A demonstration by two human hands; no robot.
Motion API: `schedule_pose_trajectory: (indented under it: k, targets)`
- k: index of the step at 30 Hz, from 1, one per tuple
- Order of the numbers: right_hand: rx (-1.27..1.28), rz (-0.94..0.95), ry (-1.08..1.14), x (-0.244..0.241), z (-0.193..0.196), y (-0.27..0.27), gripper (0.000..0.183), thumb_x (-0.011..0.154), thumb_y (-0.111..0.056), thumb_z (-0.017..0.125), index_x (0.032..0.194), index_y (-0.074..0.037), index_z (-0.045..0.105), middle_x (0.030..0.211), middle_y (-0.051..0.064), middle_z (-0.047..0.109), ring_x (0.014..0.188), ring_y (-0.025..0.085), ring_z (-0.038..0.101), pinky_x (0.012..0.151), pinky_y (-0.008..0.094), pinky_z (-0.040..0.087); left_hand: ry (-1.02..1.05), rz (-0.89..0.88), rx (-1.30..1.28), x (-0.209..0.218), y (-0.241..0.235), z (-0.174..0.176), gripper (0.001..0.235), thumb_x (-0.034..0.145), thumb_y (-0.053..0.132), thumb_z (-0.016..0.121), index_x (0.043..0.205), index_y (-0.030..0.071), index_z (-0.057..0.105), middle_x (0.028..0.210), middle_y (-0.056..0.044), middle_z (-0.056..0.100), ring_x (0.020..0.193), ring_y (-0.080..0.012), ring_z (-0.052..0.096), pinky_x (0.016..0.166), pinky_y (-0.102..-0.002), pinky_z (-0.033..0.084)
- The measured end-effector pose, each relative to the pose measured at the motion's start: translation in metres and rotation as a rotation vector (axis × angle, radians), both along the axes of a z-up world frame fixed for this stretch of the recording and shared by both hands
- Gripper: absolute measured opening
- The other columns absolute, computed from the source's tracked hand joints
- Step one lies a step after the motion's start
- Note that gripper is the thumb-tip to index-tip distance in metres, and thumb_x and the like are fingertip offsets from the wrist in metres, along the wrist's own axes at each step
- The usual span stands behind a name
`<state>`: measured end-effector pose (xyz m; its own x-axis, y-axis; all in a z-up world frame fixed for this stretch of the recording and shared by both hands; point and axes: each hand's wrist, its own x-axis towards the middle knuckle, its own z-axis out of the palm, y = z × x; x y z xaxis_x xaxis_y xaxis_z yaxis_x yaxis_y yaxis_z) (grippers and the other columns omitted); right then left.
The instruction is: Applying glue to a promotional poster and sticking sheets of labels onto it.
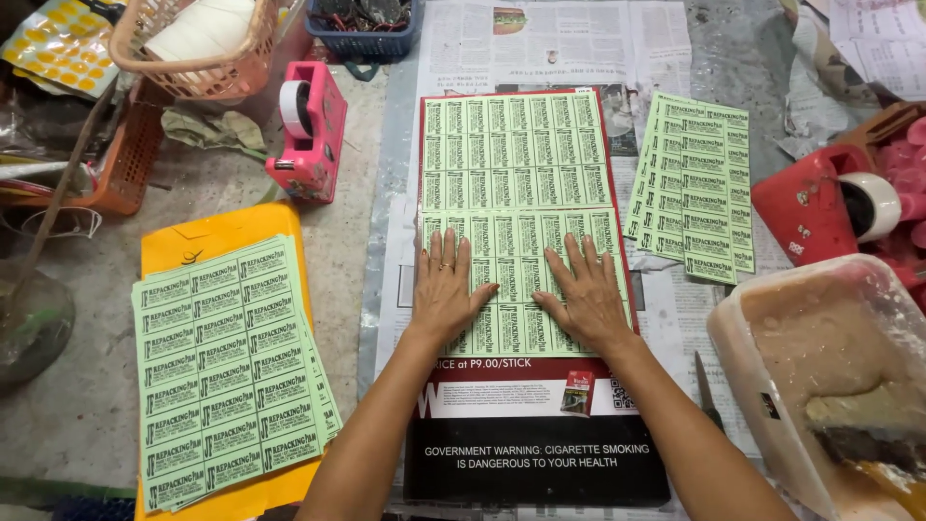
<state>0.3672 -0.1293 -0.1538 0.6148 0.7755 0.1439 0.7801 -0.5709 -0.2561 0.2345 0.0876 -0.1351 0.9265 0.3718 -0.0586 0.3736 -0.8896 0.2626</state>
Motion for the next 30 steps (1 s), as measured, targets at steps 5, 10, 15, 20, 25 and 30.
schedule_pose_trajectory:
  k: [5,10,15,20,25,30]
  targets:
    - [-0.022,0.004,-0.013,0.002,-0.006,-0.001,0.079,0.098,-0.076,0.029,0.157,-0.024,0.041,0.167,0.017,0.026,0.155,0.040,0.018,0.123,0.061,0.013,0.014,0.004,0.018,-0.003,-0.001,-0.001,0.092,0.098,0.074,0.025,0.162,0.007,0.021,0.172,-0.020,0.004,0.158,-0.0357,-0.002,0.126,-0.052,0.003]
    - [-0.004,-0.005,-0.009,-0.002,0.000,0.000,0.078,0.098,-0.075,0.032,0.156,-0.024,0.041,0.166,0.017,0.028,0.154,0.040,0.019,0.122,0.062,0.014,0.011,0.001,0.007,-0.003,-0.001,0.001,0.096,0.097,0.076,0.024,0.163,0.007,0.020,0.172,-0.019,0.004,0.158,-0.0351,-0.003,0.125,-0.051,0.003]
    - [0.008,-0.001,0.014,-0.003,0.007,0.000,0.079,0.097,-0.076,0.031,0.154,-0.022,0.044,0.165,0.018,0.030,0.153,0.041,0.022,0.121,0.062,0.018,0.013,-0.004,0.006,-0.003,-0.001,0.003,0.096,0.097,0.076,0.025,0.163,0.007,0.020,0.172,-0.020,0.005,0.158,-0.0357,-0.002,0.125,-0.052,0.005]
    - [0.002,-0.052,0.003,0.015,0.007,0.002,0.083,0.095,-0.077,0.035,0.152,-0.017,0.046,0.160,0.020,0.038,0.148,0.039,0.034,0.119,0.056,0.027,0.011,-0.005,0.008,-0.002,0.002,-0.002,0.094,0.098,0.075,0.028,0.163,0.008,0.020,0.172,-0.020,0.006,0.158,-0.0353,-0.001,0.125,-0.052,0.007]
    - [-0.093,-0.164,-0.100,0.045,-0.002,0.005,0.074,0.100,-0.068,0.042,0.150,-0.015,0.048,0.156,0.020,0.044,0.145,0.038,0.039,0.116,0.056,0.033,0.003,-0.006,-0.016,-0.003,0.001,0.000,0.095,0.097,0.076,0.028,0.163,0.008,0.018,0.172,-0.019,0.004,0.158,-0.0348,-0.002,0.125,-0.052,0.006]
    - [-0.089,-0.243,-0.043,0.032,0.012,0.014,0.058,0.104,-0.045,0.050,0.147,-0.007,0.052,0.156,0.023,0.045,0.150,0.045,0.028,0.119,0.063,0.021,0.029,0.006,-0.005,-0.002,0.001,-0.001,0.095,0.097,0.075,0.030,0.163,0.008,0.017,0.172,-0.019,0.004,0.158,-0.0340,-0.003,0.125,-0.052,0.005]
